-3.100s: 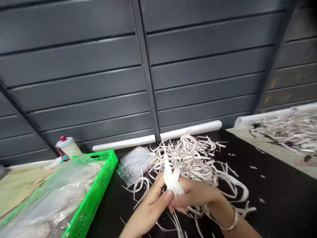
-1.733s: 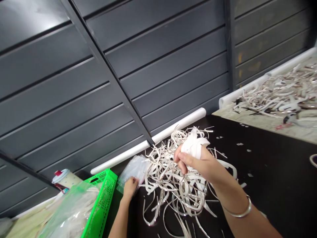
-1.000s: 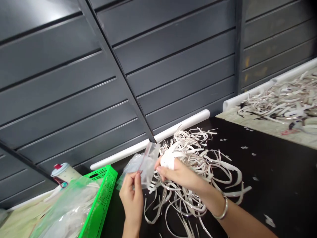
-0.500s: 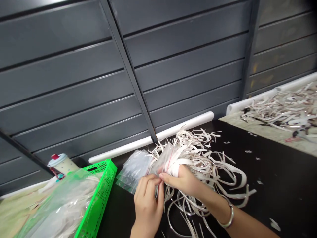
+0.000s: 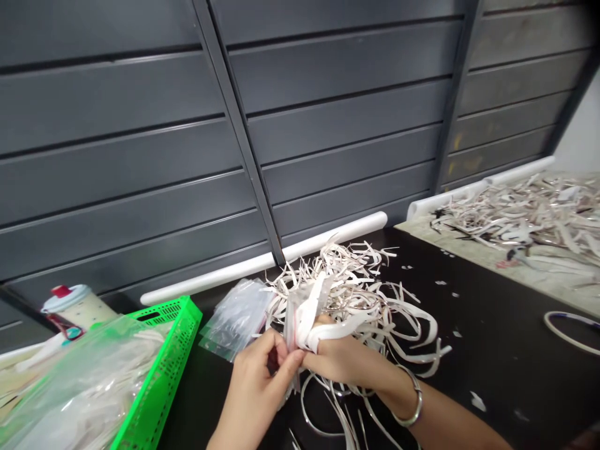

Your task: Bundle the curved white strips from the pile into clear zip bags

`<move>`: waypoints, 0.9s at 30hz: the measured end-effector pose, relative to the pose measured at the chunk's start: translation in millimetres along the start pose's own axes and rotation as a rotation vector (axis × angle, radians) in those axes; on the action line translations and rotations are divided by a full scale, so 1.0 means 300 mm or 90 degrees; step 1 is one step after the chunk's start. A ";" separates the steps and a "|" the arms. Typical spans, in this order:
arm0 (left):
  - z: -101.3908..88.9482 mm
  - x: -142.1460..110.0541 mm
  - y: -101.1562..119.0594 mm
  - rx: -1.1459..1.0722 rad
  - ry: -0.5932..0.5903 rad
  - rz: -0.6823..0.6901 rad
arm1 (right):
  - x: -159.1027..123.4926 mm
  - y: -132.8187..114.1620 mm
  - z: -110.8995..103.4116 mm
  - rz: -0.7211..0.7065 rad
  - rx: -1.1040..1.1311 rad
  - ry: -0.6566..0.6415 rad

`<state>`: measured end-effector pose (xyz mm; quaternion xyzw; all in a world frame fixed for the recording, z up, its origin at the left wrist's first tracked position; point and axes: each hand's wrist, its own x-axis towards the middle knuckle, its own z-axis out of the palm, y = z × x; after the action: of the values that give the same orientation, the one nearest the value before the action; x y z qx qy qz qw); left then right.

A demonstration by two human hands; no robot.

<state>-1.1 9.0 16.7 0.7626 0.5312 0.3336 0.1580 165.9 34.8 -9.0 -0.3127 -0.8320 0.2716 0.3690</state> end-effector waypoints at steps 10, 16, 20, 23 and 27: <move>-0.024 -0.011 -0.001 -0.115 -0.133 0.003 | 0.024 -0.041 -0.014 -0.031 0.332 -0.149; -0.066 -0.006 -0.015 -0.122 -0.122 0.044 | 0.019 -0.022 -0.039 0.068 0.418 -0.188; -0.097 -0.006 -0.053 -0.049 0.002 0.045 | 0.021 -0.003 -0.078 0.116 0.393 -0.128; -0.092 -0.006 -0.059 0.006 0.142 0.051 | 0.019 -0.002 -0.078 0.130 0.291 -0.079; -0.077 -0.014 -0.025 0.108 0.168 0.159 | 0.018 -0.022 -0.035 -0.033 0.186 -0.095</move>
<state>-23.0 5.4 27.6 0.7828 0.4749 0.4017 -0.0205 169.2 36.6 3.9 -0.2126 -0.8167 0.4027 0.3545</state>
